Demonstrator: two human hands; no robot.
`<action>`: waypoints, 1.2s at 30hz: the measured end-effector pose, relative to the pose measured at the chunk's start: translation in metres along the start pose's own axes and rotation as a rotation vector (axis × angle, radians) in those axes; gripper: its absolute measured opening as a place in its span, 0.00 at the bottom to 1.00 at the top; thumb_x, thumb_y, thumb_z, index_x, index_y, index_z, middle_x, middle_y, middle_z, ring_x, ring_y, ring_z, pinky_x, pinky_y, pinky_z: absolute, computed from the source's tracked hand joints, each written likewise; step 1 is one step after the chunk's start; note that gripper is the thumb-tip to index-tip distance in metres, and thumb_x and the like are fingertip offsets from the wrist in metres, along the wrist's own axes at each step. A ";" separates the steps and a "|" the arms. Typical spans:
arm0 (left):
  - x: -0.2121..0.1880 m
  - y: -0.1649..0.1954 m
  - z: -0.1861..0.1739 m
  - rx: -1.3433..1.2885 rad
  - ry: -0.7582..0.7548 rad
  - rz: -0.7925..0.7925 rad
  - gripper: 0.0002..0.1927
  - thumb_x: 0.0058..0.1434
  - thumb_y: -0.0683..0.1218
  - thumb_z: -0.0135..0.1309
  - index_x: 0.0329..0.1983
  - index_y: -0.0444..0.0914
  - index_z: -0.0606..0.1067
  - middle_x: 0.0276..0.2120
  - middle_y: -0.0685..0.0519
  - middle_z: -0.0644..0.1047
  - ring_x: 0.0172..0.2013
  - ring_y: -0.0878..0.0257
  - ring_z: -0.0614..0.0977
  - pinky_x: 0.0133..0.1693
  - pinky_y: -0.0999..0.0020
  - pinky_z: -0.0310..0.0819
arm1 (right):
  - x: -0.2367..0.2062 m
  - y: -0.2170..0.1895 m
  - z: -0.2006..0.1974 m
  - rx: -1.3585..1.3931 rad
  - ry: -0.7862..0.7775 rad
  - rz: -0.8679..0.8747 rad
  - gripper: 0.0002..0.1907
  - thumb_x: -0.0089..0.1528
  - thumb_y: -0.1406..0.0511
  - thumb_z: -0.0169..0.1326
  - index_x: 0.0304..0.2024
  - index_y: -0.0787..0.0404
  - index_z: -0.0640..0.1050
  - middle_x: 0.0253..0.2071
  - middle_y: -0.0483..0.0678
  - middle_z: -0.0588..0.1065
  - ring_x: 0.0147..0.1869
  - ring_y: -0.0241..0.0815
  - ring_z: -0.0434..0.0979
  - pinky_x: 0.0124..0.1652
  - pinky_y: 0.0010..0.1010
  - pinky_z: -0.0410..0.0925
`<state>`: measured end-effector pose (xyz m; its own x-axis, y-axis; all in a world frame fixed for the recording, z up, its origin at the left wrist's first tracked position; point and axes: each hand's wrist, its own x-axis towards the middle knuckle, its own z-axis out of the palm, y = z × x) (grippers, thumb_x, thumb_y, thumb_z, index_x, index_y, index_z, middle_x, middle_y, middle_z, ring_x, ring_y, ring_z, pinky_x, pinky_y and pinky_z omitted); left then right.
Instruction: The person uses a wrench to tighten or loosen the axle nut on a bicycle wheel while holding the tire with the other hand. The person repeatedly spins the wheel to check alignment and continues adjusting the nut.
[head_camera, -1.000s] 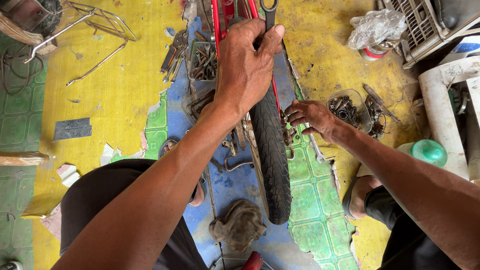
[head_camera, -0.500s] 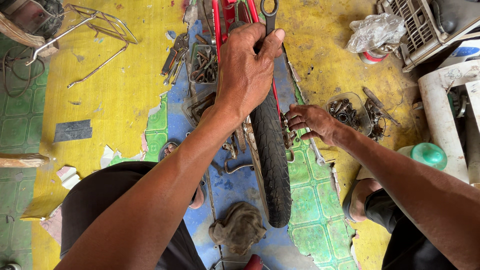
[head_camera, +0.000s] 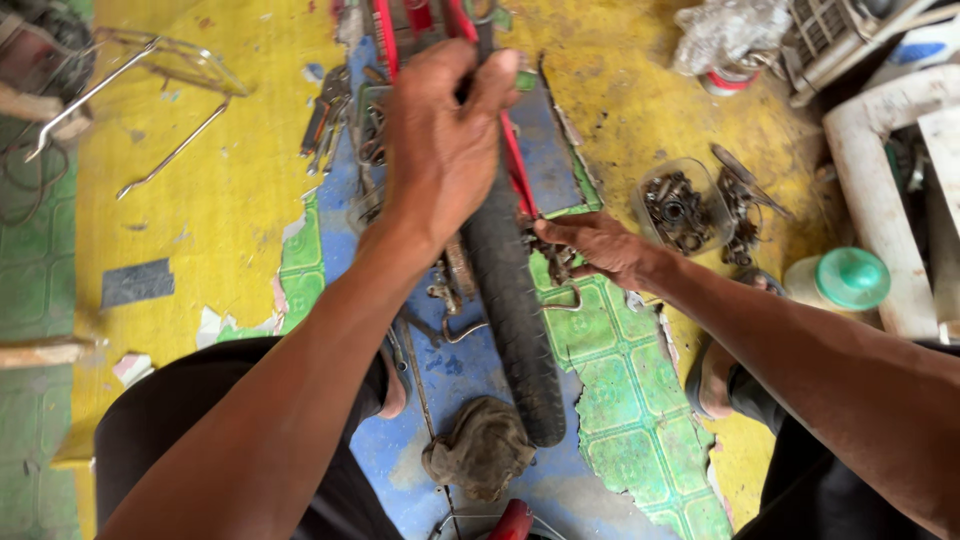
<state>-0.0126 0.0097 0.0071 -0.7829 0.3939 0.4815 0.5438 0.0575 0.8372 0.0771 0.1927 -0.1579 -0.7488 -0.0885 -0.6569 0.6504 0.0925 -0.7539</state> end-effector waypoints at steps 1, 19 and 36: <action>0.000 0.003 0.003 0.047 0.006 0.008 0.19 0.74 0.48 0.55 0.30 0.30 0.72 0.28 0.48 0.72 0.30 0.64 0.79 0.36 0.65 0.80 | -0.002 0.003 -0.003 0.002 -0.019 -0.040 0.44 0.53 0.39 0.55 0.65 0.53 0.74 0.68 0.51 0.71 0.71 0.48 0.67 0.63 0.54 0.64; -0.021 0.025 0.014 0.225 0.016 0.016 0.17 0.73 0.50 0.56 0.35 0.32 0.79 0.38 0.47 0.78 0.41 0.60 0.79 0.45 0.61 0.77 | -0.013 -0.013 -0.016 0.068 0.016 0.076 0.29 0.64 0.57 0.41 0.68 0.55 0.66 0.69 0.53 0.68 0.74 0.51 0.65 0.67 0.57 0.61; -0.017 0.015 0.004 0.326 0.031 0.028 0.16 0.72 0.50 0.57 0.39 0.31 0.81 0.32 0.50 0.82 0.46 0.57 0.79 0.48 0.58 0.74 | 0.000 -0.013 -0.013 -0.102 0.102 0.050 0.23 0.69 0.55 0.40 0.53 0.62 0.78 0.60 0.57 0.77 0.68 0.53 0.74 0.65 0.55 0.66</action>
<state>0.0099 0.0073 0.0103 -0.7723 0.3719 0.5150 0.6295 0.3395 0.6989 0.0666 0.2045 -0.1479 -0.7285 0.0194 -0.6847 0.6745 0.1948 -0.7121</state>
